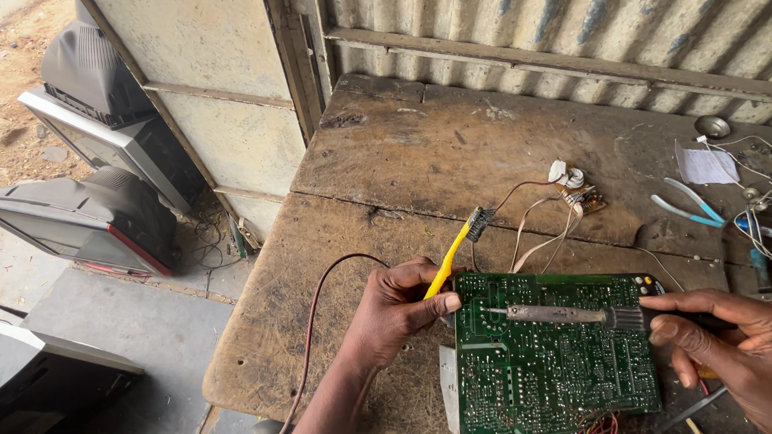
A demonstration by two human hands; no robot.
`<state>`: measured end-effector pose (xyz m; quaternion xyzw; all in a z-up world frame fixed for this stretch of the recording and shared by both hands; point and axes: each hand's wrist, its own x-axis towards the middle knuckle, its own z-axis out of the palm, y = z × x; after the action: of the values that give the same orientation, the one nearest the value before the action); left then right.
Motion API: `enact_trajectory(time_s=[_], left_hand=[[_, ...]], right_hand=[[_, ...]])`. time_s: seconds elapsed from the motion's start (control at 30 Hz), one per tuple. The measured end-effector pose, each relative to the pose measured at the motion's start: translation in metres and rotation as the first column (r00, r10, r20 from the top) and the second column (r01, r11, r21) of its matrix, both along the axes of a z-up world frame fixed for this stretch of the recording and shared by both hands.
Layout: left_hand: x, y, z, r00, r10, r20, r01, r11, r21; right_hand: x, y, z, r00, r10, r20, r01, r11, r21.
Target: The person uses a soldering iron to apply heat to various points on a green circuit board while holding a yellow brush in the other hand. The person repeatedly brushes the board's surface between soldering actions.
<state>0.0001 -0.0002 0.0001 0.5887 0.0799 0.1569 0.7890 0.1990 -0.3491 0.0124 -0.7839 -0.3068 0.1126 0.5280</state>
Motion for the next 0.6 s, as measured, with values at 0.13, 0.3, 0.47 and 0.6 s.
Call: enact_trajectory(time_s=[0.13, 0.3, 0.47, 0.6], left_hand=[[0.0, 0.001, 0.0, 1.0, -0.005, -0.017, 0.005, 1.0, -0.009], [0.0, 0.0, -0.001, 1.0, 0.0, -0.028, 0.0, 1.0, 0.028], [-0.001, 0.0, 0.0, 1.0, -0.005, -0.016, 0.005, 1.0, 0.006], [0.0, 0.0, 0.0, 0.999, -0.001, -0.047, 0.0, 1.0, -0.011]], right_hand=[[0.001, -0.001, -0.001, 0.999, 0.012, -0.036, -0.012, 1.0, -0.003], [-0.001, -0.006, -0.012, 1.0, 0.004, 0.021, -0.002, 0.999, -0.052], [-0.001, -0.012, -0.023, 1.0, 0.027, -0.011, -0.027, 0.999, 0.019], [-0.004, -0.013, -0.026, 0.998, 0.06, -0.035, -0.057, 0.996, 0.065]])
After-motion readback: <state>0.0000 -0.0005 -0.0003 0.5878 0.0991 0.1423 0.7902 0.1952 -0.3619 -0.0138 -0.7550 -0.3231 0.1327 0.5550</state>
